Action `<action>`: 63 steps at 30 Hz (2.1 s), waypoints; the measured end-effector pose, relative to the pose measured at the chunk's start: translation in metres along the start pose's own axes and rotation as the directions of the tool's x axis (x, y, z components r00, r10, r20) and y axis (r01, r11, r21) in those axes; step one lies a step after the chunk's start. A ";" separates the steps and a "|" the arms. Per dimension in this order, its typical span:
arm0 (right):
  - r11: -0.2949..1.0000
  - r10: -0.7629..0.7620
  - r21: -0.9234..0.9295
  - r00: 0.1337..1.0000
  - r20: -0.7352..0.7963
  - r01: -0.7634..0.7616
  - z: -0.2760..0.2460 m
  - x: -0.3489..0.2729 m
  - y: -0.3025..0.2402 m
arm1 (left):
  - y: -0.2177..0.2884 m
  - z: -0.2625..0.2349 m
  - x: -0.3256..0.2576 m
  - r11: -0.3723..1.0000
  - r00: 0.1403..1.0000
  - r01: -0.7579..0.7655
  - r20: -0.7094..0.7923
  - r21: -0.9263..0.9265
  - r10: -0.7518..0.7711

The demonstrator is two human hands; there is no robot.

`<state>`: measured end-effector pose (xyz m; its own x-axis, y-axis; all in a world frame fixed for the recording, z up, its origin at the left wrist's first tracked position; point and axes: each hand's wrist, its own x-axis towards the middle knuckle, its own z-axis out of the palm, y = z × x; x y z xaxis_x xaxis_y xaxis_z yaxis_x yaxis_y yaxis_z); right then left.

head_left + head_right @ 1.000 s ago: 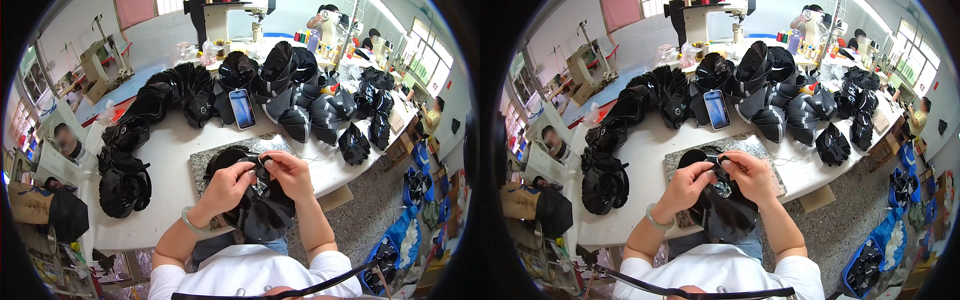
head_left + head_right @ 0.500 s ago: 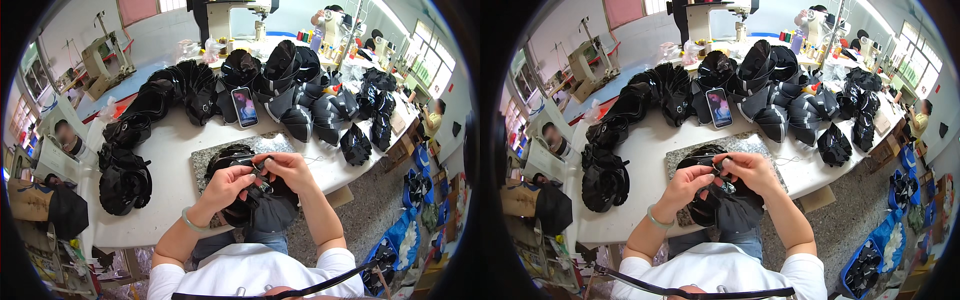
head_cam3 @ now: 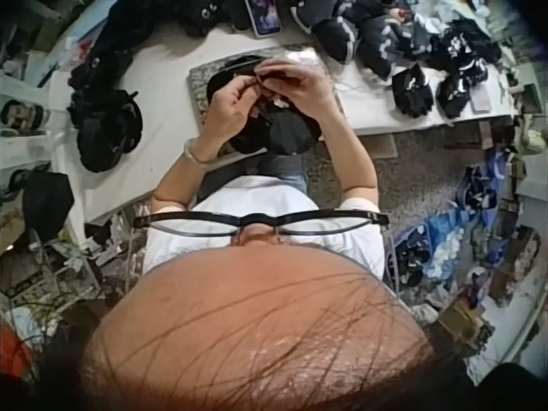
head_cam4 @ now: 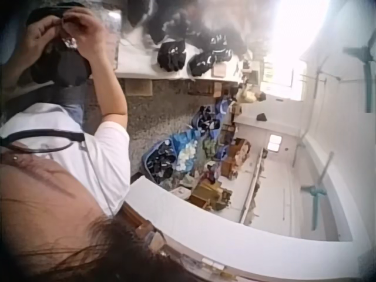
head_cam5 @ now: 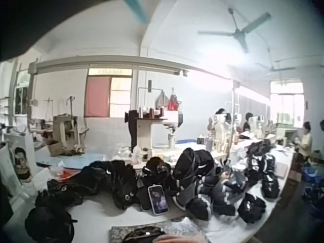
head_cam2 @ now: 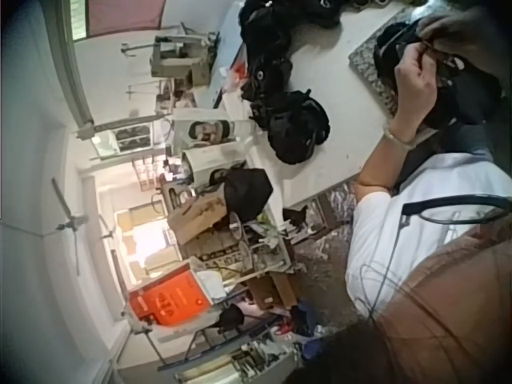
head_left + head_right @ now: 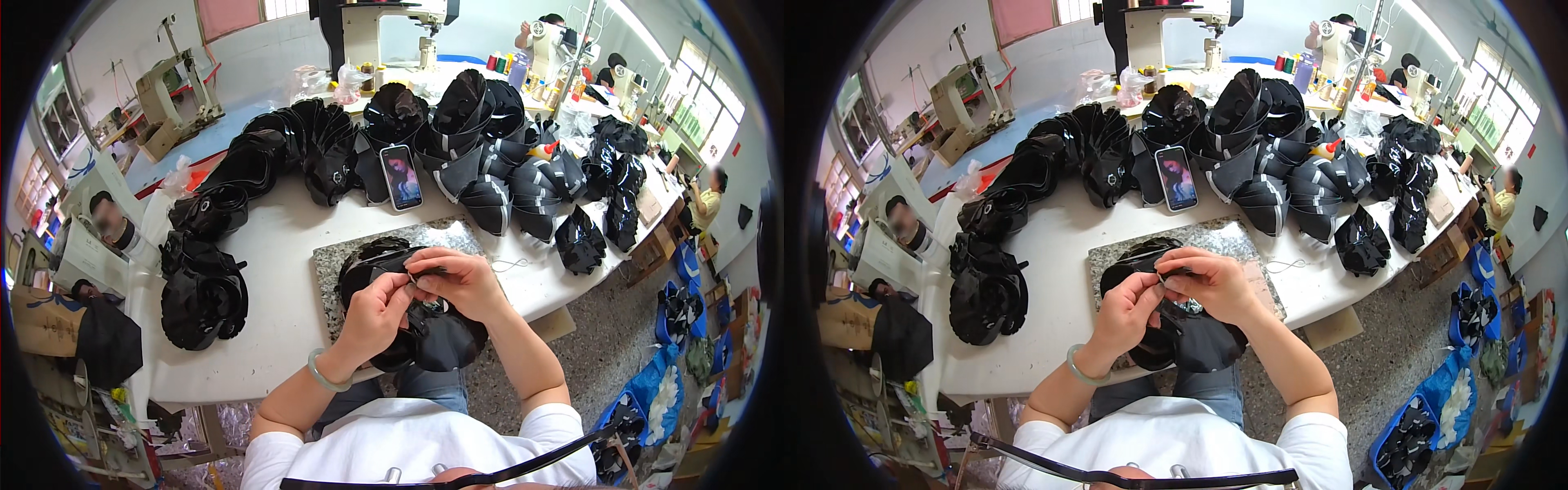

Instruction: The person attaches small buckle components to black helmet visor pieces by hand, assembling each piece before placing it on the table.

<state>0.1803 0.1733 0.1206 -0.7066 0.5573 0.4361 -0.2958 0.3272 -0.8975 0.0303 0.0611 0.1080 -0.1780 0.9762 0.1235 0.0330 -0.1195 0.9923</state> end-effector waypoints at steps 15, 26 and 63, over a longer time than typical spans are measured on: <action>0.408 -0.725 -0.591 0.641 0.254 0.696 0.006 0.001 -0.014 | 0.020 -0.012 -0.001 0.940 0.988 0.141 -0.010 -0.310 -0.151; 0.309 -0.694 -0.705 0.658 0.292 0.638 0.026 -0.019 -0.016 | 0.014 0.009 -0.012 0.988 0.944 -0.124 -0.316 -0.090 0.089; 0.405 -0.614 -0.570 0.674 0.410 0.715 0.032 -0.022 -0.020 | 0.005 -0.004 -0.025 0.983 0.959 -0.104 -0.275 -0.148 0.060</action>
<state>0.1816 0.1298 0.1271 -0.5588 -0.1382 0.8177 -0.2585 0.9659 -0.0135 0.0309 0.0350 0.1098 -0.4396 0.8798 0.1809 -0.0949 -0.2457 0.9647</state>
